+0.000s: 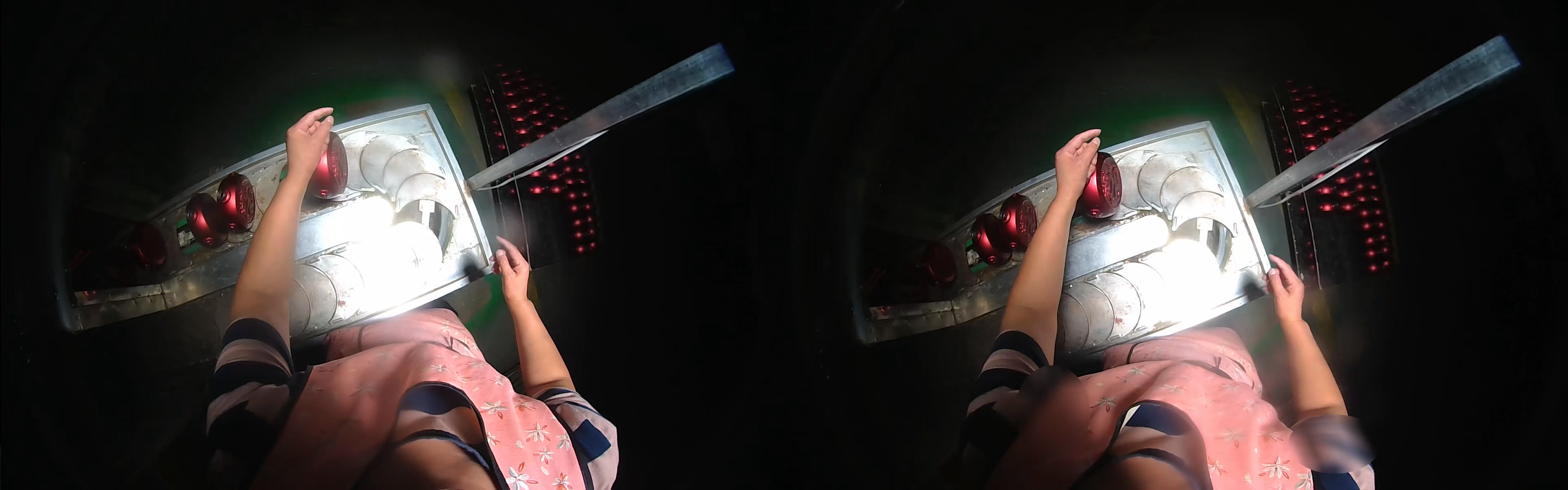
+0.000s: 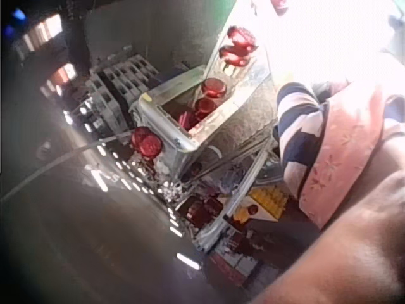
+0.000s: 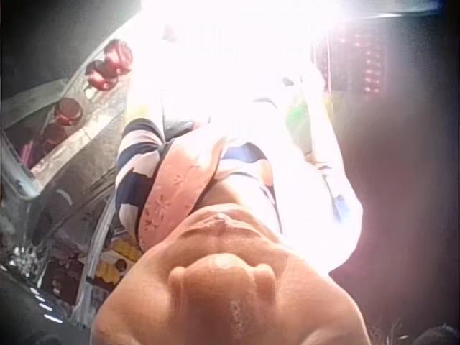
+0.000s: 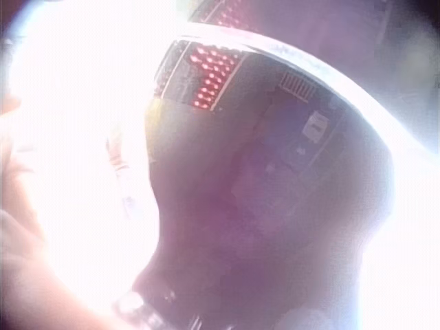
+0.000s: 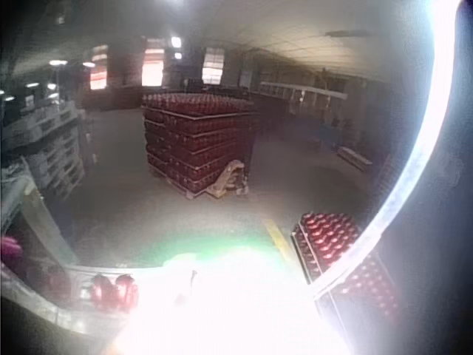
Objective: The person repeatedly picks up red plastic containers from a pallet and places them onto a conveyor belt. The containers are handled one at a time and arranged in rows on the belt.
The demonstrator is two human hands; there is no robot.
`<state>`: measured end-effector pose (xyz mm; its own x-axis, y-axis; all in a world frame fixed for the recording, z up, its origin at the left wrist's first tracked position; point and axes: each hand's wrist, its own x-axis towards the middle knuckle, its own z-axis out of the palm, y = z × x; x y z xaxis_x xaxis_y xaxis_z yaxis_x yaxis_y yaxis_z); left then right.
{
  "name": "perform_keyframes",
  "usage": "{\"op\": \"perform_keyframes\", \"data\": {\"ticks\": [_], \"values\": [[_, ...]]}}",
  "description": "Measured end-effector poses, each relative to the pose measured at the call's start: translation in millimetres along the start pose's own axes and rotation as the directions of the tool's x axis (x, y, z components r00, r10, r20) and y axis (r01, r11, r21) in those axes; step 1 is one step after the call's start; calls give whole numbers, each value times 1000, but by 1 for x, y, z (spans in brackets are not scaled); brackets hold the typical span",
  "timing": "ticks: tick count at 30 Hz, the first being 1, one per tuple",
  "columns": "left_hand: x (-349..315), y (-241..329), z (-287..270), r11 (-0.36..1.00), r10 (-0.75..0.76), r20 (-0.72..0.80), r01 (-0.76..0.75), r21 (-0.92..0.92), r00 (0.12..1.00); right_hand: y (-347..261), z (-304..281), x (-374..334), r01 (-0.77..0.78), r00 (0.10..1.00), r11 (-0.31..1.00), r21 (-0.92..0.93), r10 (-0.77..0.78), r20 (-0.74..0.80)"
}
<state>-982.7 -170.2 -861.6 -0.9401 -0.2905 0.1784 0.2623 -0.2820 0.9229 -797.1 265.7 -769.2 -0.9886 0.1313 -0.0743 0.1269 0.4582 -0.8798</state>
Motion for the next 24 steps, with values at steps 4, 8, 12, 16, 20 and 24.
{"op": "perform_keyframes", "data": {"ticks": [4, 8, 12, 16, 20, 24], "values": [[29, -105, 27, 974, -142, 11, 137, 181, 990, 130, -132, -57, -201, 941, 979, 15, 197, -276], [4, -100, 91, 927, -22, -176, 86, 364, 984, 263, -308, -99, -277, 861, 951, 134, 308, -404], [-92, -18, 241, 783, 332, -279, -98, 614, 901, 359, -492, -126, -326, 789, 894, 309, 437, -431], [-238, -12, 475, 922, 9, -436, 162, 353, 900, 419, -640, -94, -176, 844, 913, 368, 332, -422], [-306, -49, 731, 890, -310, 82, 259, 376, 947, 430, -763, -15, -79, 855, 909, 410, 273, -441], [-292, -91, 939, 825, -560, 562, 347, 446, 609, 418, -859, 77, -126, 858, 919, 374, 290, -423]]}}
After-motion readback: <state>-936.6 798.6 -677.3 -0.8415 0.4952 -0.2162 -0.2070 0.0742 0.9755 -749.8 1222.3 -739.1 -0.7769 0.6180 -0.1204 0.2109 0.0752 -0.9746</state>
